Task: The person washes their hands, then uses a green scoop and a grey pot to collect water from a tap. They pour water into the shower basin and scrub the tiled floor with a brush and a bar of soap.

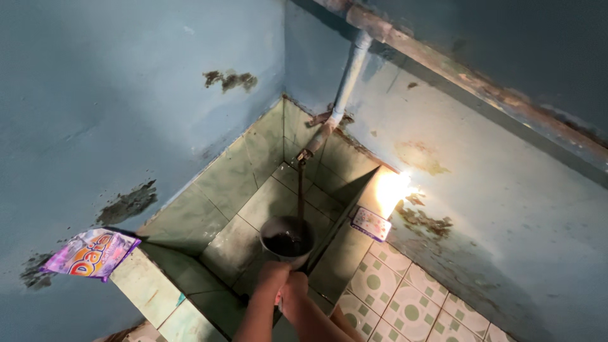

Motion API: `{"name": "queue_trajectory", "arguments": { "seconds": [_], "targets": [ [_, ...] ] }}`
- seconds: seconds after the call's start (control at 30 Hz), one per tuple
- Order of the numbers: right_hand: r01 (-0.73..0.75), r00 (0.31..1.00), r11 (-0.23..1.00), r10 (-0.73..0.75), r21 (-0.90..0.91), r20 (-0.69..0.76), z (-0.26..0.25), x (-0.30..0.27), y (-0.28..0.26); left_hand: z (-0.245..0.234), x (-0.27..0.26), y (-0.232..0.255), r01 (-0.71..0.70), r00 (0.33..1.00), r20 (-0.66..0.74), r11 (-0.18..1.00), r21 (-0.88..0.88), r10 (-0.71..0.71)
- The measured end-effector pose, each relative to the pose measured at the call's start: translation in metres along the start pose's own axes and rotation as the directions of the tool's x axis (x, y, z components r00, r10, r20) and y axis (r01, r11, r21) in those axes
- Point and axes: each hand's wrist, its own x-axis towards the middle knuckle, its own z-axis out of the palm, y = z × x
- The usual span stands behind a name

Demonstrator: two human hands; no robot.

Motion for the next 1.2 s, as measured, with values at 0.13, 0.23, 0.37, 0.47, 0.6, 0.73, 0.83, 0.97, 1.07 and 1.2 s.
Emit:
{"name": "queue_trajectory", "arguments": {
  "seconds": [0.13,0.23,0.37,0.47,0.6,0.73,0.83,0.97,1.07,1.2],
  "targets": [
    [0.013,0.994,0.996,-0.003,0.087,-0.107,0.009,0.004,0.004,-0.001,0.013,-0.004,0.071,0.997,-0.017,0.995,0.072,-0.07],
    [0.029,0.989,0.993,-0.013,0.112,-0.148,0.006,0.003,0.005,0.0,0.013,-0.003,0.055,0.998,-0.016,0.995,0.088,-0.054],
    [0.037,0.992,0.997,-0.028,0.072,-0.122,0.006,0.003,0.006,-0.008,-0.005,0.002,0.117,0.993,0.031,0.992,-0.049,-0.116],
    [0.041,0.985,0.996,-0.027,0.076,-0.168,0.005,0.004,0.009,-0.013,-0.019,0.007,0.218,0.974,0.11,0.954,-0.207,-0.199],
    [0.071,0.972,0.993,-0.047,0.097,-0.229,0.012,0.007,0.011,-0.02,-0.023,0.013,0.253,0.964,0.139,0.939,-0.235,-0.225],
    [0.075,0.967,0.995,-0.058,0.061,-0.248,0.005,0.0,0.027,-0.022,-0.023,0.005,0.348,0.931,0.181,0.919,-0.185,-0.316],
    [0.075,0.967,0.997,-0.073,-0.001,-0.244,0.006,-0.001,0.027,-0.022,-0.019,0.004,0.344,0.933,0.171,0.924,-0.168,-0.316],
    [0.063,0.971,0.984,-0.099,-0.164,-0.219,0.011,-0.004,0.023,-0.018,-0.019,0.003,0.333,0.94,0.14,0.926,-0.178,-0.312],
    [0.04,0.974,0.936,-0.115,-0.351,-0.197,0.012,-0.009,0.028,-0.019,-0.022,-0.002,0.34,0.937,0.162,0.917,-0.21,-0.31],
    [0.028,0.972,0.725,-0.18,-0.688,-0.151,0.012,-0.013,0.02,-0.019,-0.025,0.004,0.303,0.949,0.149,0.93,-0.207,-0.276]
  ]
}}
